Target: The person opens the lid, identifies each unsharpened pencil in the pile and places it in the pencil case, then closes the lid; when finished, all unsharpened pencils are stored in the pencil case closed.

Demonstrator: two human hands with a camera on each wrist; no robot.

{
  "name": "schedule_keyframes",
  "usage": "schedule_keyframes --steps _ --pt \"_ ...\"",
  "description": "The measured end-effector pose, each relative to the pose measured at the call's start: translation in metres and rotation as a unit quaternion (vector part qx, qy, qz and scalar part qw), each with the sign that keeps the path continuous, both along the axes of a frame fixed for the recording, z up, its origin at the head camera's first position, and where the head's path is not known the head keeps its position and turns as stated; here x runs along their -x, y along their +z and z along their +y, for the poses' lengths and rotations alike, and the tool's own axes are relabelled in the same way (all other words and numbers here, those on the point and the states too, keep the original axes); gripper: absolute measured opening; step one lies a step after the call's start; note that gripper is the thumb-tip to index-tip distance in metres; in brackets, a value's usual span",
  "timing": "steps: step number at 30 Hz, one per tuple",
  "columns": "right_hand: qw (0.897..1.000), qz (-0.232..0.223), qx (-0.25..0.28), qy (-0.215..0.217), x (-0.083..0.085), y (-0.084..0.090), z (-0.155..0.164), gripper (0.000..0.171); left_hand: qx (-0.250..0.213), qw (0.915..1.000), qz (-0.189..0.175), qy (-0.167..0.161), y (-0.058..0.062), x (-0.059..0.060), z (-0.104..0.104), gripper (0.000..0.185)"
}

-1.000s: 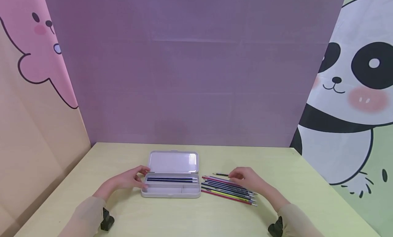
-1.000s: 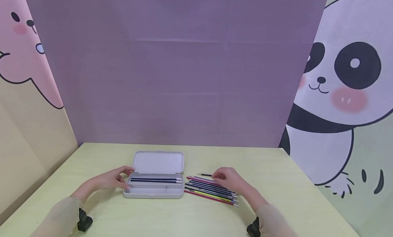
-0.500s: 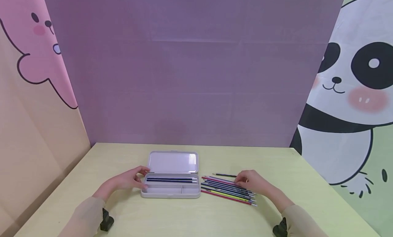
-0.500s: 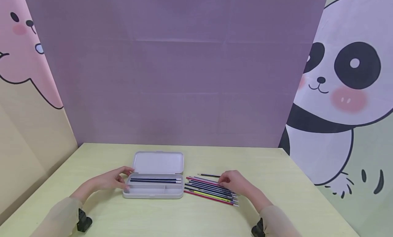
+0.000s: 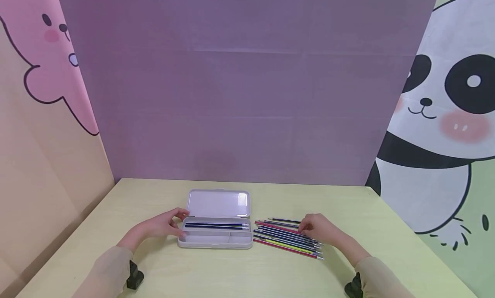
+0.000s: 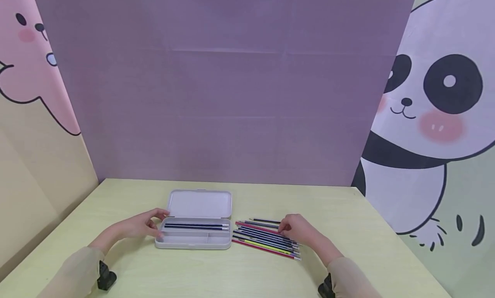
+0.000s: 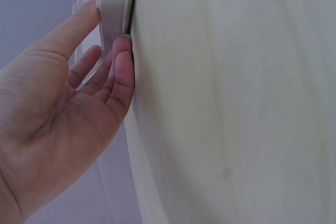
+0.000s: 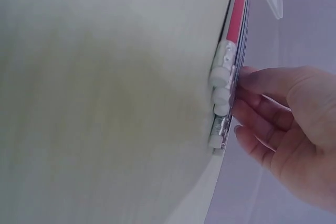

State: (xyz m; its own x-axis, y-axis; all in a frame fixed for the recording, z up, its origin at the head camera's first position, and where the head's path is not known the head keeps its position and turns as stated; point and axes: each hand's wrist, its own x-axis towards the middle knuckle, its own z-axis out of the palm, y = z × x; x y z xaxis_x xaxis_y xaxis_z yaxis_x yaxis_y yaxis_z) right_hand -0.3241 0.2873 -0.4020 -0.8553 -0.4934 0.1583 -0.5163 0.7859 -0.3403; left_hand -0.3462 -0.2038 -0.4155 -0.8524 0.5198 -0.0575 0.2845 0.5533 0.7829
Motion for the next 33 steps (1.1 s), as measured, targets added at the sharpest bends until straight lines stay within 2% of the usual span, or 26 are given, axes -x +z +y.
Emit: schedule_keyframes --steps 10,17,23,33 --pt "1.0 0.018 -0.009 0.018 0.003 -0.004 0.005 0.004 0.002 1.0 -0.005 0.004 -0.001 0.0 0.001 0.071" --pt "1.0 0.006 -0.002 0.012 0.003 -0.004 0.007 0.003 0.005 1.0 -0.006 0.006 0.0 -0.001 0.002 0.07" --pt "1.0 -0.001 0.002 -0.013 0.0 0.0 0.007 0.006 0.011 0.9998 -0.005 0.013 0.001 -0.002 0.003 0.069" --pt "0.999 0.032 0.01 -0.002 -0.003 0.01 0.012 0.004 0.008 0.9999 -0.006 0.009 0.002 -0.002 0.002 0.069"
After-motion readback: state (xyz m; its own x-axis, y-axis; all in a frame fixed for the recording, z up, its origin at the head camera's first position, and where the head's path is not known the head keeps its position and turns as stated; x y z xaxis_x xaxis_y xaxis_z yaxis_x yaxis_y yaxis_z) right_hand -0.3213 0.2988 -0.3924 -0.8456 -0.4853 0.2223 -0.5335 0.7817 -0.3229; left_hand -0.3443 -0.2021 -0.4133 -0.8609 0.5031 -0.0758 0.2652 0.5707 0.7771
